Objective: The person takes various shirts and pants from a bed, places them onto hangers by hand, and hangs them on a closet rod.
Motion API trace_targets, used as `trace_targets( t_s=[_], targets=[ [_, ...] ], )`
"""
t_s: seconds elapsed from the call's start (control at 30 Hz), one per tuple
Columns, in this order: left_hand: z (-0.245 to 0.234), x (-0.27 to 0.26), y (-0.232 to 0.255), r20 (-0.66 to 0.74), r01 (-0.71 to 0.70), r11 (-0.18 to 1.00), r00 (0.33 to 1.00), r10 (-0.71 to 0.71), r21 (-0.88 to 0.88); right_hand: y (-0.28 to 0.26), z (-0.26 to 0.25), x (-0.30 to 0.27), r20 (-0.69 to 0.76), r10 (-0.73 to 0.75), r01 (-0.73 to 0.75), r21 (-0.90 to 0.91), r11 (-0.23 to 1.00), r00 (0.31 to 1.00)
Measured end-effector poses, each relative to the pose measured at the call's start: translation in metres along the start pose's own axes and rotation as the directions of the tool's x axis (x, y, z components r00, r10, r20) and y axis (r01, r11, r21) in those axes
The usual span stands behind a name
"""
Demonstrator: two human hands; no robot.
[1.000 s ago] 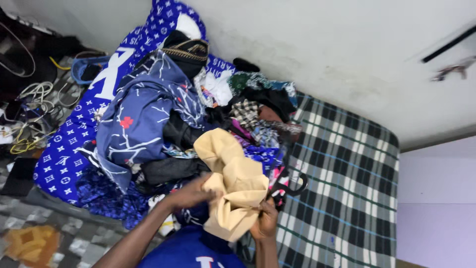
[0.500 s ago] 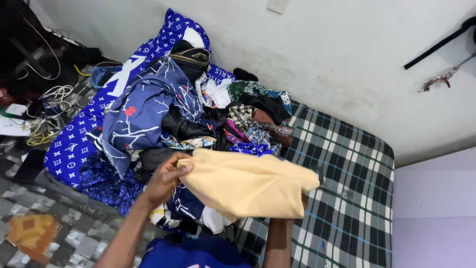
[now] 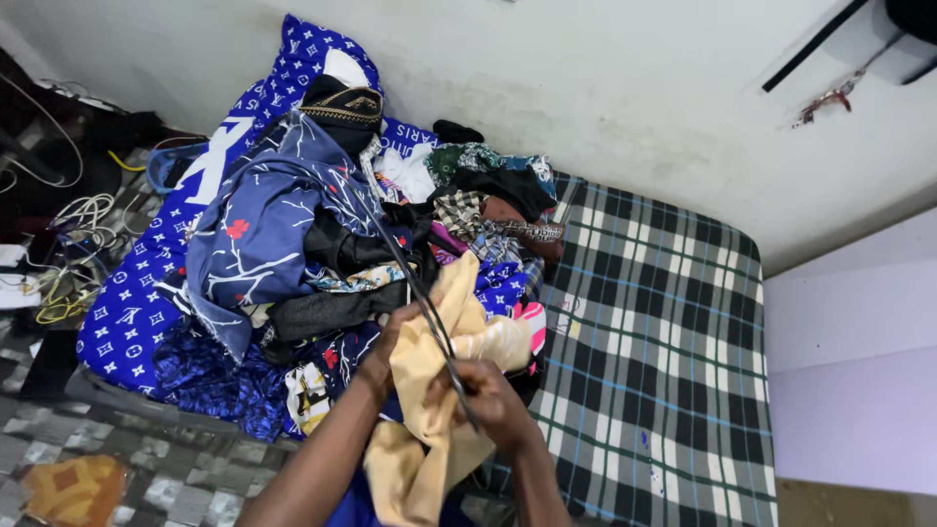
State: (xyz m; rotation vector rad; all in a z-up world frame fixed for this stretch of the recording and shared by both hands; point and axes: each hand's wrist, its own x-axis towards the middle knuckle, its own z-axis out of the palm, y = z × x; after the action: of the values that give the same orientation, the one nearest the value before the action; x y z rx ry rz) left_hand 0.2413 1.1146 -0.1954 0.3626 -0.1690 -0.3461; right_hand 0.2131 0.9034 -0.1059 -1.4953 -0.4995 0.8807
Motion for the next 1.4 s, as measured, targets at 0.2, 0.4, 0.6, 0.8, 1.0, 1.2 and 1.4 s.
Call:
trace_targets(
  t_s=[0.2, 0.4, 0.6, 0.8, 1.0, 1.2, 1.4],
  targets=[
    [-0.020, 0.014, 0.004, -0.033, -0.064, 0.970, 0.998, 0.058, -0.235, 0.045, 0.002, -0.051, -0.469, -0.125, 0.371, 0.480, 0.795, 0.874],
    [0.021, 0.027, -0.001, 0.197, 0.131, 0.987, 0.974, -0.111, -0.096, 0.012, -0.009, -0.041, -0.663, 0.012, 0.450, 0.521, 0.726, 0.749],
    [0.070, 0.015, 0.019, 0.401, 0.245, 0.856, 0.802, -0.443, 0.455, 0.007, -0.010, -0.010, -0.621, -0.171, 0.475, 0.364, 0.801, 0.765],
    [0.089, 0.015, 0.072, 0.206, 0.031, 0.516, 0.895, -0.395, 0.856, -0.054, -0.015, 0.023, -0.623, -0.349, 0.542, 0.145, 0.828, 0.700],
    [0.141, 0.015, 0.153, 0.043, -0.029, 0.572, 0.999, -0.012, 0.819, -0.145, -0.020, 0.034, -0.657, -0.613, 0.623, -0.268, 0.735, 0.439],
    [0.180, -0.008, 0.159, 0.045, -0.060, 0.435, 0.998, 0.046, 0.898, -0.151, 0.006, 0.068, -0.571, -0.729, 0.215, -0.711, 0.669, 0.378],
    [0.114, -0.016, 0.097, -0.156, 0.079, 0.316, 0.962, 0.224, 0.945, -0.105, 0.023, 0.087, -0.761, 0.063, -0.118, -0.018, 0.993, 0.645]
  ],
)
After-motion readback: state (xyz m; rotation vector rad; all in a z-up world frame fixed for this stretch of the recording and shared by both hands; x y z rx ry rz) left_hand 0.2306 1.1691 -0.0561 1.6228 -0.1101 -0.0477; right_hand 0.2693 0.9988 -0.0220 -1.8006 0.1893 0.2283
